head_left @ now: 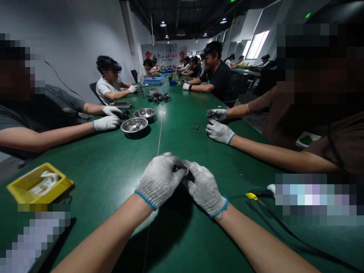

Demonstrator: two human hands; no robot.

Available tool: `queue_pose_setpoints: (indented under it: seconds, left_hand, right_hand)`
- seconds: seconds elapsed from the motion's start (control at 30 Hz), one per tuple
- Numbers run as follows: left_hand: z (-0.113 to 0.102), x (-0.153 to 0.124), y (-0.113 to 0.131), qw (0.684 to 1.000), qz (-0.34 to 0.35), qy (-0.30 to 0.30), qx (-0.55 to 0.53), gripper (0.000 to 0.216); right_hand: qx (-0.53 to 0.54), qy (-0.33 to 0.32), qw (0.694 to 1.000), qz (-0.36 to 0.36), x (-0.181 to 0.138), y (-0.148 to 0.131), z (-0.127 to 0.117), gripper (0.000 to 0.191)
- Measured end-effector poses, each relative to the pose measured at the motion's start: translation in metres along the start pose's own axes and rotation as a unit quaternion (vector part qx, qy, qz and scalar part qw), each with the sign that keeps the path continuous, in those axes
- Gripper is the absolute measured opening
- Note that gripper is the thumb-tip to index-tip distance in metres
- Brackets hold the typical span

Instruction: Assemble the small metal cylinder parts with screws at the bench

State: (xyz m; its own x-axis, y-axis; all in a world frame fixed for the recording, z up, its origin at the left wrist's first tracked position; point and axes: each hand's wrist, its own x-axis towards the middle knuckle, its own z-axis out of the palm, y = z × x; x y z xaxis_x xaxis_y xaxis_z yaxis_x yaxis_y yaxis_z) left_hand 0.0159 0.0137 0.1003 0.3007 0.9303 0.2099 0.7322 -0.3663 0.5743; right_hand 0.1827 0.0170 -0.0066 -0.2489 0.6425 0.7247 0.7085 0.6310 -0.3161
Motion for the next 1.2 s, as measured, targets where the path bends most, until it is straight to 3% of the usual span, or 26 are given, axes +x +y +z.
queue_pose_setpoints:
  seconds: [0.1, 0.2, 0.37, 0.47, 0.57, 0.73, 0.83, 0.97, 1.2]
  left_hand:
    - [0.004, 0.003, -0.006, 0.995, -0.066, 0.009, -0.08, 0.013]
    - [0.009, 0.004, -0.014, 0.974, -0.112, -0.036, -0.193, 0.026]
    - [0.008, 0.008, -0.018, 0.951, -0.122, -0.071, -0.275, 0.028]
    - [0.009, 0.015, -0.031, 0.944, -0.106, -0.039, -0.309, 0.019]
    - [0.017, 0.019, -0.056, 0.961, -0.104, 0.009, -0.258, 0.014]
    - [0.024, 0.016, -0.087, 0.996, -0.004, -0.046, -0.082, 0.02]
    - [0.019, 0.013, -0.089, 0.994, 0.036, -0.09, -0.04, 0.019]
    - [0.013, 0.011, -0.086, 0.991, 0.034, -0.121, -0.044, 0.018]
    - [0.014, 0.001, -0.083, 0.989, 0.047, -0.13, -0.043, 0.012]
  right_hand:
    - [0.004, -0.002, 1.0, 0.006, 0.0, 0.0, -0.002, 0.034]
    - [0.001, -0.006, 1.0, -0.001, 0.001, -0.001, -0.004, 0.033]
    - [0.016, -0.007, 1.0, 0.006, 0.002, -0.002, -0.006, 0.03]
    - [0.021, 0.013, 1.0, 0.011, 0.002, -0.003, -0.006, 0.03]
    - [0.025, 0.02, 0.999, 0.012, 0.002, -0.003, -0.006, 0.032]
    - [0.067, 0.027, 0.995, 0.069, 0.003, -0.003, -0.007, 0.031]
    - [0.094, 0.027, 0.989, 0.115, 0.004, -0.005, -0.009, 0.029]
    - [0.106, 0.018, 0.985, 0.135, 0.006, -0.008, -0.013, 0.028]
    - [0.088, 0.038, 0.985, 0.147, 0.006, -0.006, -0.011, 0.028]
